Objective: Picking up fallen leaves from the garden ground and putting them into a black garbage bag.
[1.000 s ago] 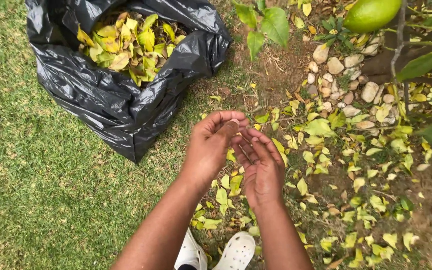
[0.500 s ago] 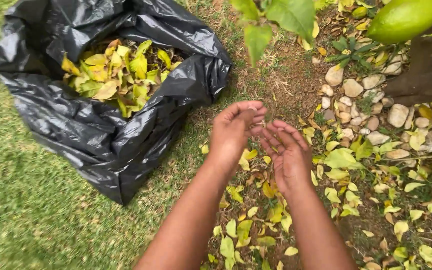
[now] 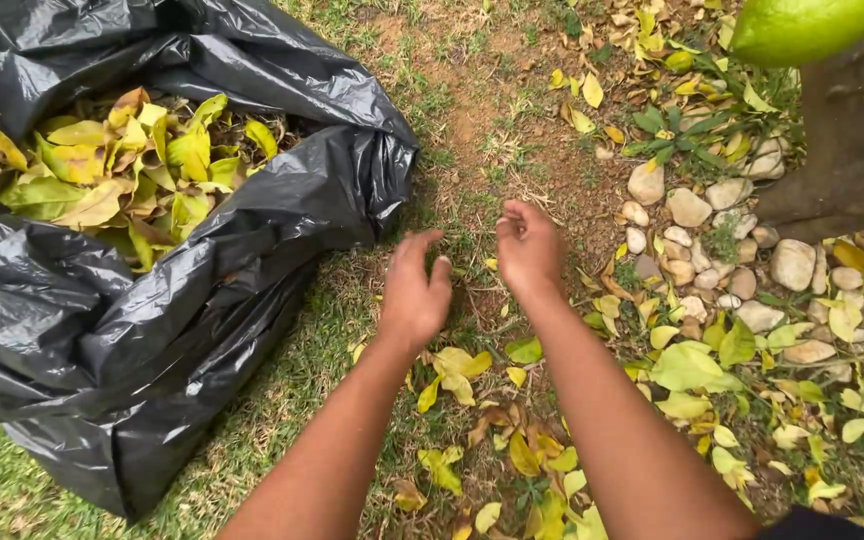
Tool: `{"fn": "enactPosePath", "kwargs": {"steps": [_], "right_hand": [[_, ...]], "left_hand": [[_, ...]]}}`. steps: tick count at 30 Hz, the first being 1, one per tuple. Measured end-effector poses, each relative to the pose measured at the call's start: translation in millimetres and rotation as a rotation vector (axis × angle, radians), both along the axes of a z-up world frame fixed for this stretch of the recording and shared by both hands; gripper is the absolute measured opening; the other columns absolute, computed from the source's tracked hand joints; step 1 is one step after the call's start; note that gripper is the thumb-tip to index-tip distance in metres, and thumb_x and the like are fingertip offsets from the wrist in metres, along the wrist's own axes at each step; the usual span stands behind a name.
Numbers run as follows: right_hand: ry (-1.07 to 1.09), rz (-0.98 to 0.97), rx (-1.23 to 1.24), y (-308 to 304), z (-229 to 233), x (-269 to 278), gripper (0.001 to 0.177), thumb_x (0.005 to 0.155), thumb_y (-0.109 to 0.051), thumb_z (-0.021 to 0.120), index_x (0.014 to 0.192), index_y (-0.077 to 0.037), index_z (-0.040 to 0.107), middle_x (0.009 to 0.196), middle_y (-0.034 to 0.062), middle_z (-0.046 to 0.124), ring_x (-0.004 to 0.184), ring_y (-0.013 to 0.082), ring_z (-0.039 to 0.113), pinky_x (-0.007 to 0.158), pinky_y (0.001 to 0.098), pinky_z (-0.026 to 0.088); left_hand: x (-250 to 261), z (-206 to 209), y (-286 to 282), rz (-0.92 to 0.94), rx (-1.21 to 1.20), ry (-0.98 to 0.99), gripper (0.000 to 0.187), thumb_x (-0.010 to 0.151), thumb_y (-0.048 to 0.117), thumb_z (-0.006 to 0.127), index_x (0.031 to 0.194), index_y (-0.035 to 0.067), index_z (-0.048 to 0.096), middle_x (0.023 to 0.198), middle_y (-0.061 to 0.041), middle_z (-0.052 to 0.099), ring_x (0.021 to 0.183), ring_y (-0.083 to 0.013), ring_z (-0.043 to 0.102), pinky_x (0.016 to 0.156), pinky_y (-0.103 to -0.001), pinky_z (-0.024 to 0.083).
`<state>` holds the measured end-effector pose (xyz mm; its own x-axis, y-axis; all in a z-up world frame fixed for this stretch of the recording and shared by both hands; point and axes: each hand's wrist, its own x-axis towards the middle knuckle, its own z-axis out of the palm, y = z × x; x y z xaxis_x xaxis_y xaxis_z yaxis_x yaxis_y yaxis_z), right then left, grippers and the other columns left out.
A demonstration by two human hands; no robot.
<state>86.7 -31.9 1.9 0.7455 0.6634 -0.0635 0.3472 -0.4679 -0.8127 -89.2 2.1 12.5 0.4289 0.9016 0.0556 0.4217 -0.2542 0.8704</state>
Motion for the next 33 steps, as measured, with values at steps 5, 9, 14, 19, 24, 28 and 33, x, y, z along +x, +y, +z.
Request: {"fn": "enactPosePath", "kwargs": {"steps": [5,9,14,19,24,28,33], "right_hand": [[-0.272,0.115,-0.226,31.6,4.6,2.2,0.049,0.096,-0.019,0.064,0.144,-0.013,0.055,0.149,0.0101,0.048,0.14,0.0277,0.04,0.118,0.0431,0.032],[-0.248,0.133,-0.327,58.3,8.9,4.3,0.062,0.094,-0.033,0.065,0.152,-0.02,0.047,0.16,0.0028,0.036,0.151,0.0257,0.024,0.125,0.0482,0.022],[-0.132,0.092,-0.447,71.7,1.6,3.2,0.068,0.093,-0.044,0.062,0.155,-0.032,0.038,0.169,-0.0034,0.015,0.155,0.0259,0.004,0.124,0.0555,0.007],[-0.118,0.063,-0.516,83.0,1.0,6.0,0.066,0.093,-0.047,0.061,0.155,-0.037,0.04,0.171,-0.005,0.009,0.155,0.0265,0.003,0.122,0.0564,0.008],[-0.273,0.011,-0.486,80.1,-6.2,-2.7,0.066,0.088,-0.045,0.068,0.149,-0.032,0.051,0.166,0.0012,0.016,0.151,0.0317,0.006,0.119,0.0572,0.01],[-0.365,0.042,-0.459,79.0,-14.6,-6.9,0.066,0.087,-0.041,0.069,0.149,-0.028,0.053,0.165,0.0027,0.021,0.152,0.0317,0.009,0.119,0.056,0.012],[-0.289,0.05,-0.484,86.3,-14.2,-3.6,0.073,0.085,-0.038,0.069,0.152,-0.022,0.044,0.166,-0.0045,0.021,0.149,0.0302,0.009,0.119,0.0526,0.009]], "left_hand": [[0.1,4.1,-1.5,-0.188,0.062,0.271,0.056,0.093,0.013,0.054,0.148,0.007,0.042,0.159,-0.011,0.035,0.152,-0.0307,0.018,0.124,-0.05,0.012],[-4.6,-4.9,-0.7,-0.311,0.08,0.528,0.065,0.089,0.012,0.05,0.152,0.007,0.036,0.166,-0.009,0.026,0.155,-0.0264,0.016,0.126,-0.048,0.013],[0.5,2.4,1.9,-0.358,0.038,0.632,0.067,0.088,0.016,0.05,0.153,0.007,0.036,0.166,-0.01,0.025,0.154,-0.0273,0.018,0.126,-0.045,0.015],[5.7,14.4,7.2,-0.403,0.05,0.717,0.067,0.088,0.02,0.052,0.152,0.004,0.038,0.166,-0.013,0.025,0.155,-0.029,0.019,0.126,-0.044,0.018],[9.0,9.5,10.3,-0.41,-0.013,0.724,0.072,0.085,0.023,0.055,0.152,0.005,0.037,0.167,-0.012,0.022,0.155,-0.0278,0.017,0.126,-0.044,0.018],[7.8,10.1,10.8,-0.401,-0.005,0.699,0.073,0.085,0.022,0.055,0.153,0.004,0.035,0.167,-0.013,0.022,0.155,-0.0279,0.016,0.126,-0.044,0.017],[10.3,15.1,12.2,-0.417,-0.074,0.73,0.075,0.083,0.021,0.056,0.154,0.005,0.035,0.168,-0.011,0.02,0.156,-0.0265,0.013,0.127,-0.043,0.015]]}}
